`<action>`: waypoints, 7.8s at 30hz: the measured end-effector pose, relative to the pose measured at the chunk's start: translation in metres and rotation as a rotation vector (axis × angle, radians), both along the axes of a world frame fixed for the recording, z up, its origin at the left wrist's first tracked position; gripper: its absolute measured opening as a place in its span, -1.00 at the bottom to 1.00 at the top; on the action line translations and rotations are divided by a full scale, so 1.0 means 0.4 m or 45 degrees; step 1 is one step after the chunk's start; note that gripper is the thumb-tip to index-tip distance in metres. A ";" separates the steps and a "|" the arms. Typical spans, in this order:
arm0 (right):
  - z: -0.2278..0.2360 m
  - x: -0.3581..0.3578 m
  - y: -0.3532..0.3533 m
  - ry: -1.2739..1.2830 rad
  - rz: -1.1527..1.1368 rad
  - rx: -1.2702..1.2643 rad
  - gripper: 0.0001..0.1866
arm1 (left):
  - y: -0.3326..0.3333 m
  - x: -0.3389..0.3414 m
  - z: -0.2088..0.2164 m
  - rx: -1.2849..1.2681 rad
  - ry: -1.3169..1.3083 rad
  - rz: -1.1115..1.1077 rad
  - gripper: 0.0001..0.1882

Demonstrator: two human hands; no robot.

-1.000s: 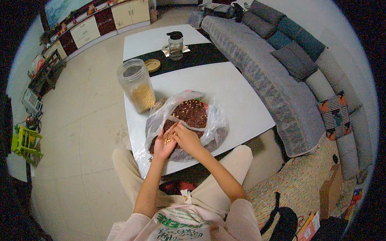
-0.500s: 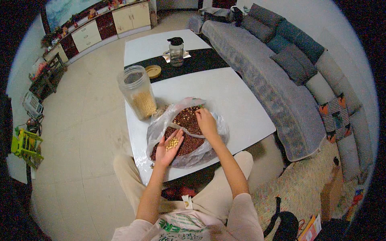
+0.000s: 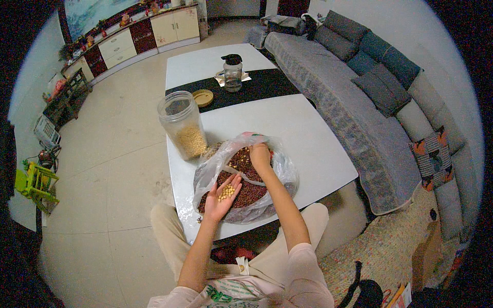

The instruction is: The person is manually sorting through a pile of soybeans in a plastic bag on a table, picking out individual beans and placing them into a nearby transparent container.

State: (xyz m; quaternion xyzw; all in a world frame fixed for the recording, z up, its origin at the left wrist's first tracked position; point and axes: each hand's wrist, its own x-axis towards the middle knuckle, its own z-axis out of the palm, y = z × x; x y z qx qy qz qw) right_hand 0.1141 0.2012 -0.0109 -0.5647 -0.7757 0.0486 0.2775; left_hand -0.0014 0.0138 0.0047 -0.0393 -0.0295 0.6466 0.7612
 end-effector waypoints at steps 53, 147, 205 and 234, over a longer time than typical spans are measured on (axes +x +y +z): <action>0.123 0.038 -0.116 -0.156 0.425 0.021 -0.82 | 0.002 -0.007 -0.019 0.112 -0.087 -0.052 -0.17; 0.201 0.056 -0.240 0.319 0.667 0.014 -0.85 | 0.001 -0.006 -0.020 0.031 0.072 -0.001 -0.04; 0.143 0.115 -0.115 -0.048 0.252 0.047 -0.87 | -0.001 -0.003 -0.013 0.073 -0.105 -0.052 -0.38; 0.257 0.024 -0.365 -0.088 0.824 0.017 -0.78 | 0.007 -0.009 -0.071 0.011 0.210 0.014 -0.36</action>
